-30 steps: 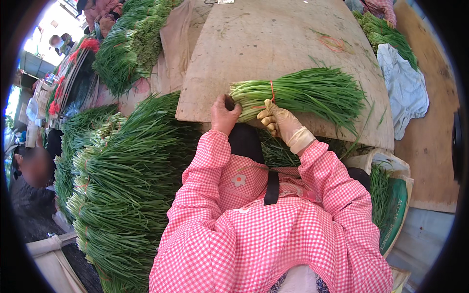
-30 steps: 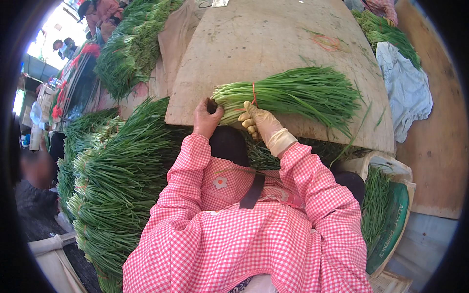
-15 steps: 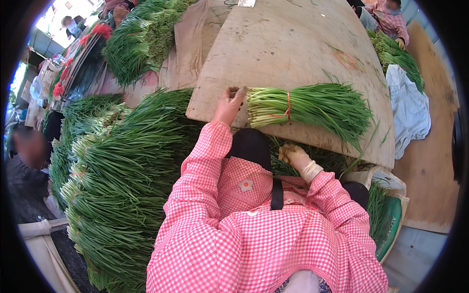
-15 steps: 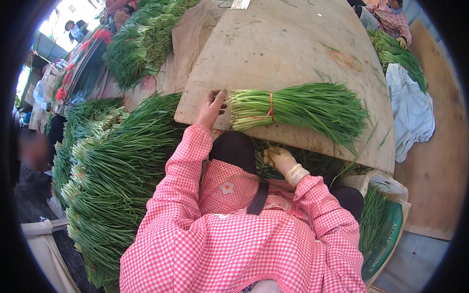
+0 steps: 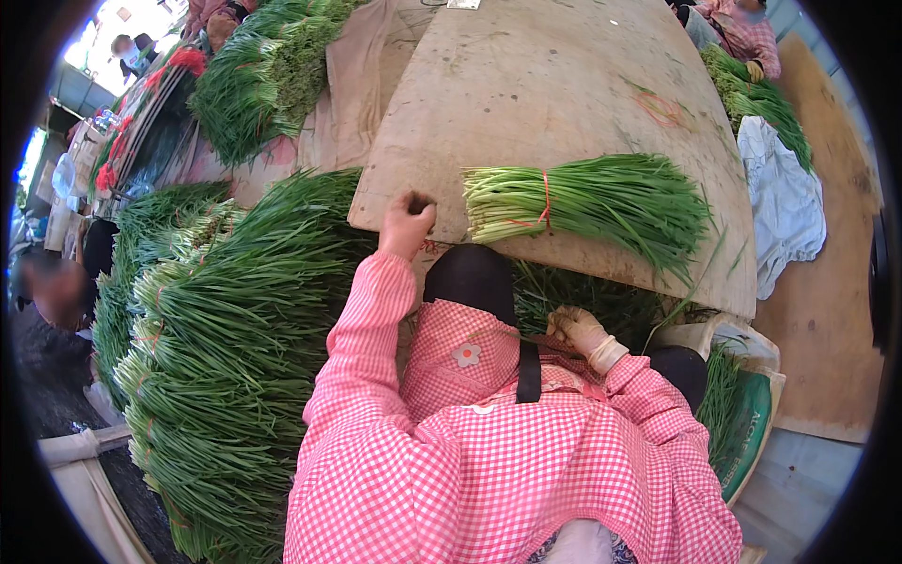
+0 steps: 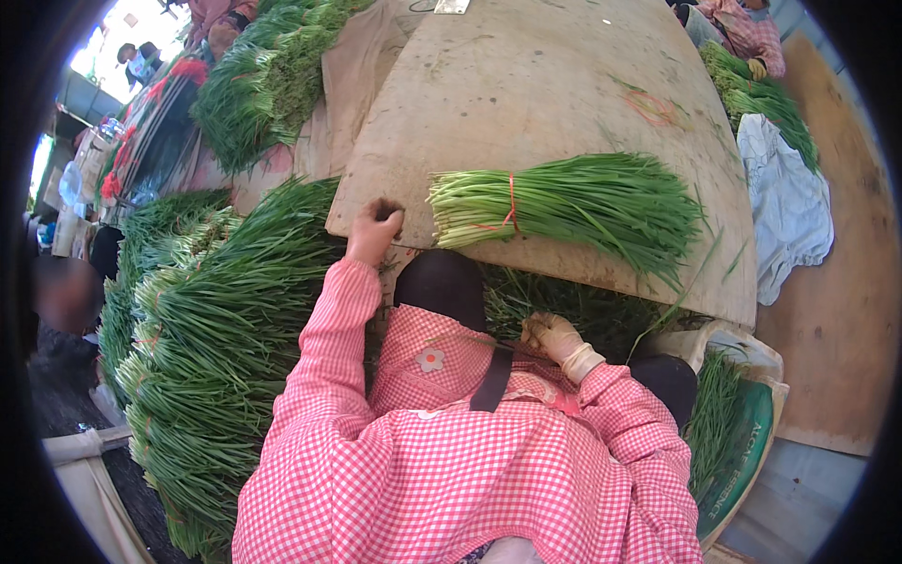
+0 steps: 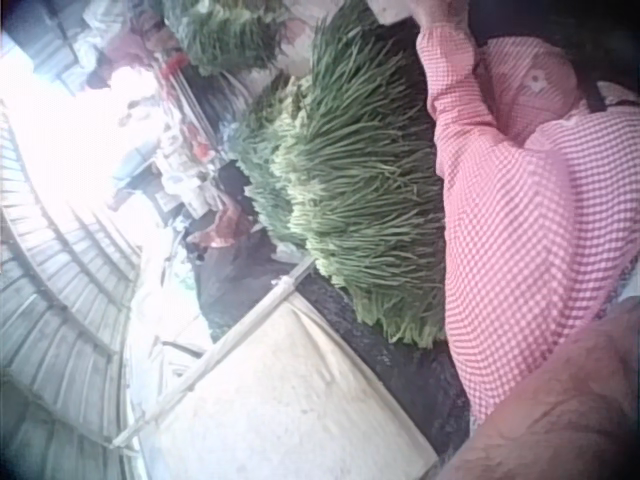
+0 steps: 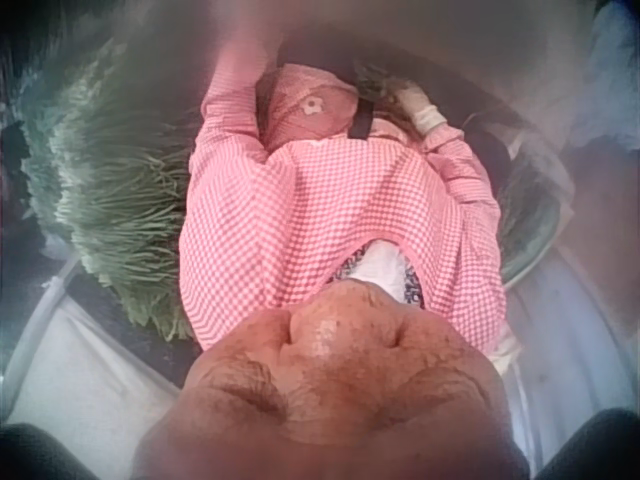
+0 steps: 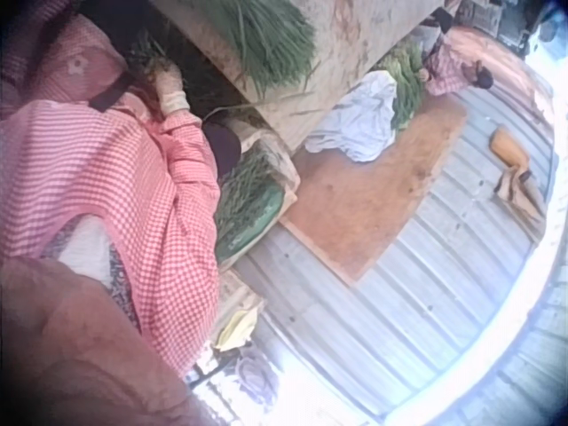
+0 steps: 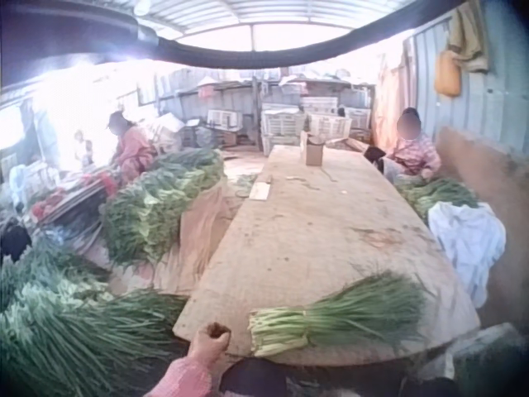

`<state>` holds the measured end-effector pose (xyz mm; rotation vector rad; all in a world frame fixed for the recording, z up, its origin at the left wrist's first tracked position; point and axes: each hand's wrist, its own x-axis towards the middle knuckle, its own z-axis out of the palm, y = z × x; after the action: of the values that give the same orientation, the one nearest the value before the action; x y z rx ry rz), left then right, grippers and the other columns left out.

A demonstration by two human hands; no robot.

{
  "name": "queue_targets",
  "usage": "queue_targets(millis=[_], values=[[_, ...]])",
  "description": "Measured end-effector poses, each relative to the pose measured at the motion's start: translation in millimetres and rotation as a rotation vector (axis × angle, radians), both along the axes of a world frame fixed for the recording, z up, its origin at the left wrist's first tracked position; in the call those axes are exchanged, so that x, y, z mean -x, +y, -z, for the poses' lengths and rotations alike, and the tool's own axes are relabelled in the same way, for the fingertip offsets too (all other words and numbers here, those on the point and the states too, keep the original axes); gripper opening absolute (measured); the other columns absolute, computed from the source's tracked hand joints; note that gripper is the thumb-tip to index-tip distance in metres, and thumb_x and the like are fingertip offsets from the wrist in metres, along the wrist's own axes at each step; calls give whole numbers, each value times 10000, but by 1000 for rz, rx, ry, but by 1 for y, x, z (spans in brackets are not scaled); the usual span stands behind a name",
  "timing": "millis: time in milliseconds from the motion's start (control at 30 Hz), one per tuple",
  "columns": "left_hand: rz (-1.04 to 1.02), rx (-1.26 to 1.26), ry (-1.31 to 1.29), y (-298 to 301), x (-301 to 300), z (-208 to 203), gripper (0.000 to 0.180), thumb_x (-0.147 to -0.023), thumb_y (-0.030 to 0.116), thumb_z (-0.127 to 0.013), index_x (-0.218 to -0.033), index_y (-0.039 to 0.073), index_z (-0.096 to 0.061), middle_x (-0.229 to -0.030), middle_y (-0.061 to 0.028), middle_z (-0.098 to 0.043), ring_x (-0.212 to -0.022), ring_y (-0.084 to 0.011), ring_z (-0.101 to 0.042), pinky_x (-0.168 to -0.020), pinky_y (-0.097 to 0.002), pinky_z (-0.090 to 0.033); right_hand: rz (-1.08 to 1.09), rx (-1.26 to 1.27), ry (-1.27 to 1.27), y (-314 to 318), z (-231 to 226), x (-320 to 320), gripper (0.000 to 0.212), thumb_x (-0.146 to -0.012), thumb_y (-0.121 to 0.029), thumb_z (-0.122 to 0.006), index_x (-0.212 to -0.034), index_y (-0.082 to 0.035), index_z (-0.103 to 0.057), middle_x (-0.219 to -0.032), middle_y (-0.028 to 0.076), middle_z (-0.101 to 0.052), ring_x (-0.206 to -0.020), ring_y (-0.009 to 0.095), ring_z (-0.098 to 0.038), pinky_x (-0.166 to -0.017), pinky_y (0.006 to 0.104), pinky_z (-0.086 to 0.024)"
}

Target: The person bundles green chives by hand, ties each bundle with a red string, and places the finished bundles into a plastic basket.

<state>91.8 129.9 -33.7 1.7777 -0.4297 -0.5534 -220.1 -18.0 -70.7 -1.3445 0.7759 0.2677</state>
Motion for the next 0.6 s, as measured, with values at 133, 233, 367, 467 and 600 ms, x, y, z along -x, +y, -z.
queue_targets(millis=[133, 233, 367, 467, 600], values=[[235, -302, -172, 38, 27, 0, 221, -835, 164, -568, -903, -39, -625, -736, -99, -639, -643, -136, -585, -594, -287, -477, -142, 301, -95, 0, -10, -2, 120, -890, -102, -476, -888, -35, -576, -758, 56, -592, -657, 139, -534, -605, 263, -443], [260, -549, -489, 42, 25, -14, 243, -867, 185, -536, -950, -26, -625, -740, -128, -637, -691, -173, -620, -649, -288, -472, -224, 614, -215, 5, -20, -11, 124, -858, -63, -488, -923, -35, -590, -814, 87, -618, -763, 195, -582, -701, 301, -467], [46, -58, -519, -3, 15, -49, 164, -841, 97, -557, -964, 36, -647, -777, -99, -631, -691, -154, -605, -641, -277, -464, -188, 606, -221, 6, -58, -30, 146, -844, -50, -498, -952, -34, -593, -835, 90, -617, -787, 191, -574, -728, 296, -460], [122, -1, -634, -38, 3, -50, 163, -811, 104, -601, -943, 23, -651, -807, -100, -617, -693, -166, -593, -650, -283, -464, -207, 610, -277, 9, -61, -39, 146, -850, -53, -497, -957, -29, -594, -825, 68, -610, -745, 150, -554, -699, 272, -454], [301, -105, -622, -59, -2, -46, 166, -785, 132, -624, -906, 23, -657, -803, -115, -592, -714, -230, -586, -689, -323, -471, -268, 539, -185, 17, -49, -28, 147, -859, -106, -511, -958, -34, -594, -852, 106, -626, -760, 201, -594, -704, 303, -473]])
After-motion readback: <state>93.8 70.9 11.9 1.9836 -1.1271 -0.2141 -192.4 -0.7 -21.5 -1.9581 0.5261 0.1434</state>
